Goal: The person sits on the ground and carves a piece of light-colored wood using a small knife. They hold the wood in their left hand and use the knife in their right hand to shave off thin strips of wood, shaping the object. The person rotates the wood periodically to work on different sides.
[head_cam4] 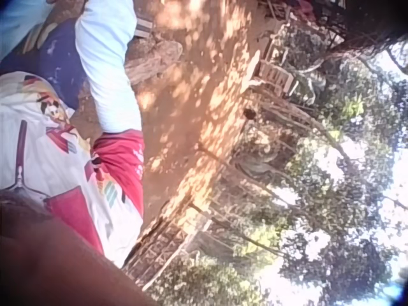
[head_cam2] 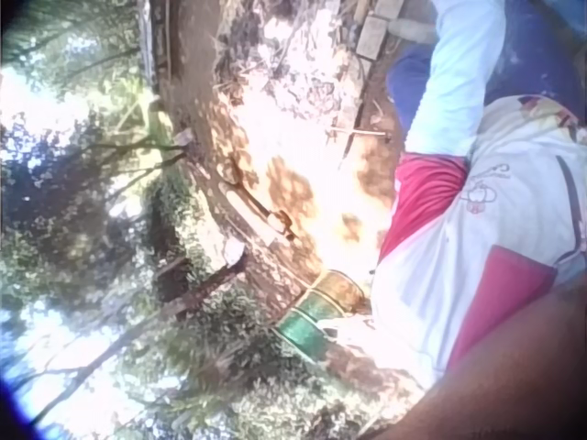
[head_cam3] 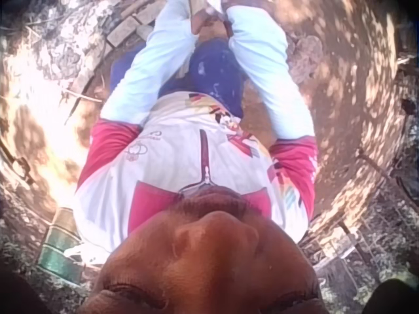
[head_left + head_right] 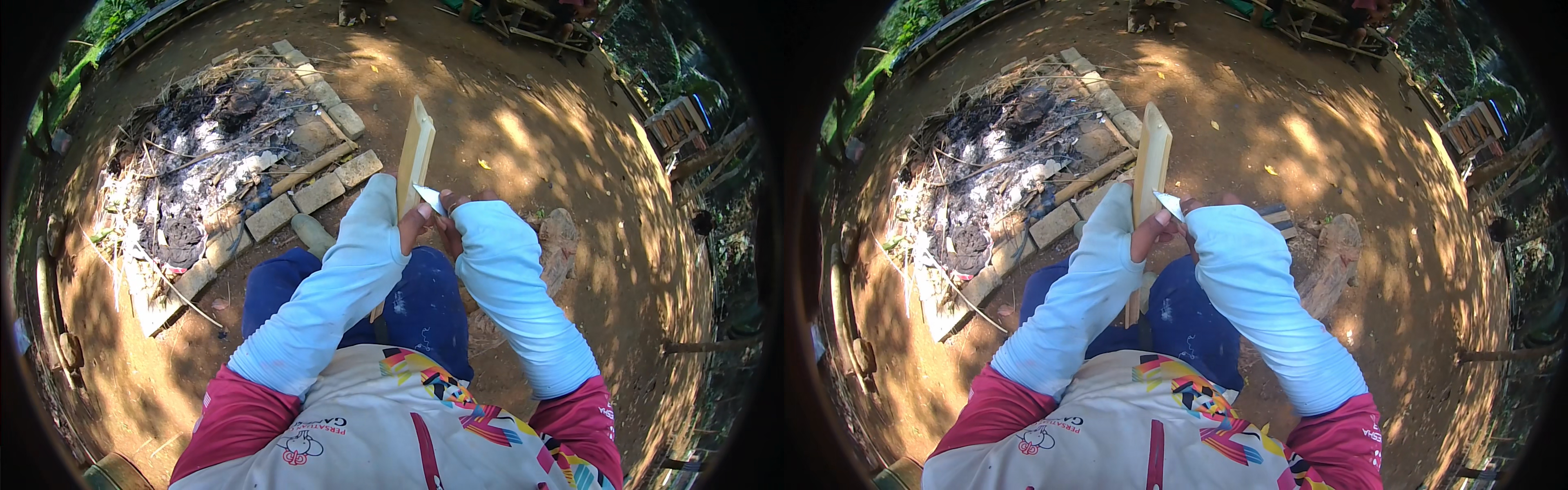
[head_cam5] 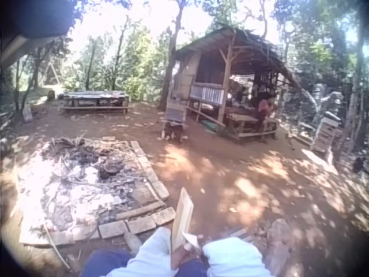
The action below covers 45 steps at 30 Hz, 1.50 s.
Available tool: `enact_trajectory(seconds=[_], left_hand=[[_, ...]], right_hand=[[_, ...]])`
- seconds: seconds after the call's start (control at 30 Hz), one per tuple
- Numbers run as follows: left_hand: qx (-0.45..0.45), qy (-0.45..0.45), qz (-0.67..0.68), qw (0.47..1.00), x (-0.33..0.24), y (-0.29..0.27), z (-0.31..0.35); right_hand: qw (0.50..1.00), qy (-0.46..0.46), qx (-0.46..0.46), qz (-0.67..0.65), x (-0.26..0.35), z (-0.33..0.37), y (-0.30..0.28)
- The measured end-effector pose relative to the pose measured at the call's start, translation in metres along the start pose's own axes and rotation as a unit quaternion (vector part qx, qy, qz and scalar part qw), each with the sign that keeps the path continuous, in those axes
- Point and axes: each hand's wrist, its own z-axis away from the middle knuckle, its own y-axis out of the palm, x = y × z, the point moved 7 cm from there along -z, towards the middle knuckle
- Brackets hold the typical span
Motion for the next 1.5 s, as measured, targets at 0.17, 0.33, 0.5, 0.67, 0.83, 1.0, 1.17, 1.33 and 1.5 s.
enact_trajectory(seconds=[0.17,0.33,0.5,0.67,0.83,1.0,1.17,1.33,1.5], left_hand=[[-0.006,0.005,-0.153,0.988,-0.003,-0.009,-0.001],[-0.061,0.002,-0.189,0.980,-0.016,-0.011,0.006],[-0.050,-0.005,-0.223,0.974,-0.020,-0.011,0.006],[-0.061,0.012,-0.240,0.969,-0.016,-0.012,0.003],[-0.080,0.010,-0.236,0.968,-0.012,-0.014,0.002],[-0.088,0.007,-0.254,0.963,-0.005,-0.017,0.000],[-0.089,-0.015,-0.241,0.966,0.005,-0.018,-0.001],[-0.068,-0.036,-0.241,0.967,0.011,-0.016,-0.003],[-0.031,-0.065,-0.098,0.993,0.003,-0.007,0.005]], right_hand=[[0.999,-0.031,-0.003,0.023,0.013,-0.001,-0.012],[0.999,-0.019,0.023,0.025,0.012,0.000,-0.011],[0.998,0.002,0.052,0.025,0.012,0.000,-0.011],[0.996,0.040,0.082,0.005,0.005,0.000,-0.002],[0.997,0.016,0.074,0.020,0.007,0.000,-0.004],[0.998,-0.013,0.043,0.044,0.010,-0.001,-0.008],[0.999,-0.016,0.001,0.048,0.008,0.000,-0.005],[0.999,-0.008,-0.022,0.037,0.004,0.002,0.002],[0.999,-0.019,-0.022,0.027,0.004,0.002,-0.002]])
